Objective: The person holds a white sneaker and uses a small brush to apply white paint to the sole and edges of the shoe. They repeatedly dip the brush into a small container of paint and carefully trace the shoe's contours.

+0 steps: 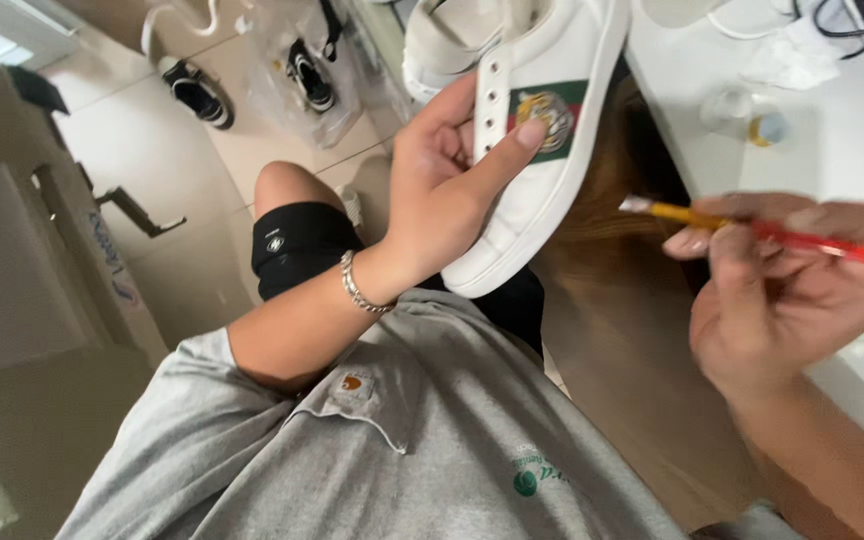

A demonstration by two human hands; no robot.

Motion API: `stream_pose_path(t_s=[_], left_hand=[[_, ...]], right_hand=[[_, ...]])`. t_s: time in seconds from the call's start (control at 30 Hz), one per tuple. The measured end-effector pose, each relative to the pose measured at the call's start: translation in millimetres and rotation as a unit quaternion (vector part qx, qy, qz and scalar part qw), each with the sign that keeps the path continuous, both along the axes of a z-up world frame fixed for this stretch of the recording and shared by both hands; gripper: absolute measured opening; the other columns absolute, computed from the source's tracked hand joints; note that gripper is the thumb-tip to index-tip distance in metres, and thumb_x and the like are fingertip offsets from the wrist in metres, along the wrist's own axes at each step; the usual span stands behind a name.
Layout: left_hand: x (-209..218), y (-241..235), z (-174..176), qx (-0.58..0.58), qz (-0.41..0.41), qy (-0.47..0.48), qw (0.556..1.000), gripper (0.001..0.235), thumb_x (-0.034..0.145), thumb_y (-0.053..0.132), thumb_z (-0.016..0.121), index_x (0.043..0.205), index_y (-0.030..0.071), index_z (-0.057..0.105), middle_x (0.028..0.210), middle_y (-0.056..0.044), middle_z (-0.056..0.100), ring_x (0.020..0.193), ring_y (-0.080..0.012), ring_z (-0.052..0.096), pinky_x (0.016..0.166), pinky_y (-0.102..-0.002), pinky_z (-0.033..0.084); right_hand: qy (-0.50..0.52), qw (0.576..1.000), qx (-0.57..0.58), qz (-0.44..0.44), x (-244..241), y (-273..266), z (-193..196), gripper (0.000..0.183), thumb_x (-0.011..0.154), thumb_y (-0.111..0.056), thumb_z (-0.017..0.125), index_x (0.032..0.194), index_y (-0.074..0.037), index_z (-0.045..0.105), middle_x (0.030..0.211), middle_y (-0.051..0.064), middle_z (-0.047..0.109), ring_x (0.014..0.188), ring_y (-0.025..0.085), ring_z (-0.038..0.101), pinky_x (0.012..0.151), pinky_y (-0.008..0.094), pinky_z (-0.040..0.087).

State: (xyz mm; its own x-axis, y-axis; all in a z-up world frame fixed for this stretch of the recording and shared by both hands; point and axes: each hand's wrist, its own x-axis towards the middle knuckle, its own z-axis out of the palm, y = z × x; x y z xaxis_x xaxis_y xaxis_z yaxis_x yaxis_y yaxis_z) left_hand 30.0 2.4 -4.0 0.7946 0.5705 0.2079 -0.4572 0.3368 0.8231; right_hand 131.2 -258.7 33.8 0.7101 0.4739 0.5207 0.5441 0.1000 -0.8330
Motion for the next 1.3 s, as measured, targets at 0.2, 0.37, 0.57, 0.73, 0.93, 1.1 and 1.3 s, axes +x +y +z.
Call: stream_pose_path(t_s=[0.2,0.37,0.57,0.73,0.93,1.1,1.3], left_hand=[[15.9,-6.6,2.6,-0.024,0.019,-0.001,1.0,0.035,0.123,0.01,0.09,0.155,0.003,0.08,0.134,-0.006,0.093,0.12,-0.0115,0.086,0.11,-0.03,0.074],[16.7,-8.1,18.9,0.024,0.04,0.031,0.998,0.022,0.121,0.017,0.087,0.14,0.008,0.082,0.114,0.003,0.088,0.094,-0.0033,0.072,0.081,-0.024,0.06],[16.2,-13.9,23.1,0.041,0.033,0.035,0.998,0.014,0.122,0.018,0.085,0.133,0.012,0.079,0.108,0.01,0.083,0.083,-0.0005,0.056,0.068,-0.022,0.041],[19.9,-16.1,22.5,0.038,0.037,0.008,0.999,0.012,0.122,0.02,0.085,0.13,0.014,0.077,0.114,0.009,0.086,0.098,0.0002,0.07,0.084,-0.021,0.055],[17.3,-13.9,32.8,0.09,0.061,0.067,0.992,0.012,0.12,0.026,0.081,0.12,0.016,0.074,0.083,0.014,0.056,0.072,-0.0009,0.037,0.063,-0.025,0.026],[21.5,-13.7,24.7,0.156,0.099,0.076,0.98,0.015,0.121,0.03,0.077,0.125,0.016,0.075,0.104,0.01,0.081,0.091,-0.0008,0.064,0.082,-0.025,0.054],[16.9,-7.0,31.4,0.257,0.151,0.111,0.948,0.025,0.119,0.042,0.071,0.109,0.019,0.065,0.078,0.007,0.04,0.072,-0.0096,0.033,0.067,-0.033,0.029]], right_hand=[[0.031,0.991,-0.072,0.106,-29.0,-5.3,18.5,0.03,0.121,0.007,0.069,0.128,-0.008,0.044,0.127,0.04,0.077,0.092,0.045,0.091,0.086,0.052,0.088],[-0.069,0.983,-0.111,0.126,-34.0,-3.2,24.6,0.03,0.117,0.01,0.072,0.117,-0.002,0.044,0.12,0.04,0.078,0.089,0.043,0.094,0.077,0.042,0.083],[-0.085,0.978,-0.122,0.146,-40.9,-1.7,25.0,0.029,0.119,0.01,0.07,0.12,-0.001,0.044,0.123,0.04,0.079,0.093,0.043,0.096,0.08,0.042,0.083],[-0.129,0.977,-0.128,0.112,-40.3,3.3,24.3,0.025,0.123,0.008,0.068,0.119,0.004,0.043,0.126,0.047,0.079,0.093,0.045,0.092,0.08,0.044,0.079],[-0.12,0.973,-0.129,0.146,-47.1,-1.7,26.6,0.029,0.117,0.01,0.074,0.119,-0.001,0.047,0.125,0.039,0.08,0.1,0.039,0.096,0.086,0.038,0.081],[-0.144,0.976,-0.135,0.094,-37.6,-4.5,13.8,0.024,0.126,0.014,0.071,0.123,0.002,0.05,0.131,0.042,0.08,0.098,0.043,0.092,0.089,0.046,0.078],[-0.14,0.97,-0.149,0.133,-46.3,-4.9,16.4,0.029,0.116,0.013,0.081,0.115,0.0,0.056,0.129,0.037,0.083,0.104,0.038,0.095,0.093,0.039,0.082]])
